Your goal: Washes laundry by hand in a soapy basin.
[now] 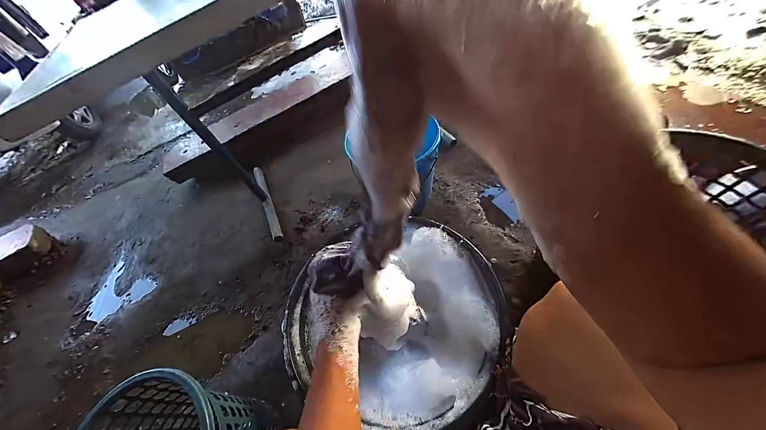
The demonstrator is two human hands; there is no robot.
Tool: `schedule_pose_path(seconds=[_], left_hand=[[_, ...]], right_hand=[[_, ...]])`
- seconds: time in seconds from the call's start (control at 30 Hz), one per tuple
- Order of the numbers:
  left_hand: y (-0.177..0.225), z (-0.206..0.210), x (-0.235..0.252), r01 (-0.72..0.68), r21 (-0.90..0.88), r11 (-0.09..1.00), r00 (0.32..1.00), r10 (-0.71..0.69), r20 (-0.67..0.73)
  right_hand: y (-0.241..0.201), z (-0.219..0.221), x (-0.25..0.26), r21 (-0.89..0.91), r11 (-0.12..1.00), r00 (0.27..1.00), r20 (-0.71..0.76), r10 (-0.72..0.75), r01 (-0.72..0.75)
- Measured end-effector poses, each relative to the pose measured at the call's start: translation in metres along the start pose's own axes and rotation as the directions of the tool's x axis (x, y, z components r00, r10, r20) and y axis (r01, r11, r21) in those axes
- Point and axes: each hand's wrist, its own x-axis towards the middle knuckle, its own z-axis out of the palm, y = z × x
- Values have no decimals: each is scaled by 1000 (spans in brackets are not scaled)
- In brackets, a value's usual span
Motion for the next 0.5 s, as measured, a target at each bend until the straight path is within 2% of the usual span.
schedule_pose_path(seconds=[0.03,0.07,0.1,0.17,0.2,0.23,0.27,0.3,0.37,0.43,0.5], left_hand=[[3,-9,4,-31,-15,999,999,32,29],[8,-19,4,-46,-39,998,997,48,62],[16,-24,3,-61,-53,997,995,64,73],[49,-25,-4,-53,-5,999,998,53,45],[64,-22,-7,-51,39,998,999,50,22],[78,-17,-8,-72,36,997,997,72,-7],[88,-12,-8,-102,-1,995,994,102,-28],[95,-9,-6,-128,-34,991,992,127,-25],[88,-8,-1,-165,-71,984,986,166,10],[72,-5,-5,-125,-80,989,992,126,-1],[65,3,-14,-74,-29,997,997,75,21]], right_hand=[[12,16,-14,105,994,998,65,22,-29],[32,38,-30,95,994,979,199,39,-59],[55,64,-50,101,986,929,358,91,-135],[90,109,-90,17,961,731,652,200,-278],[101,127,-105,-73,951,609,753,250,-300],[108,141,-116,-123,949,537,800,268,-291],[109,148,-123,-117,952,525,811,257,-284],[106,151,-127,-64,953,545,808,224,-297],[97,153,-132,113,937,630,765,131,-332],[98,168,-141,276,923,721,693,3,-269],[103,183,-150,329,933,774,626,-99,-146]])
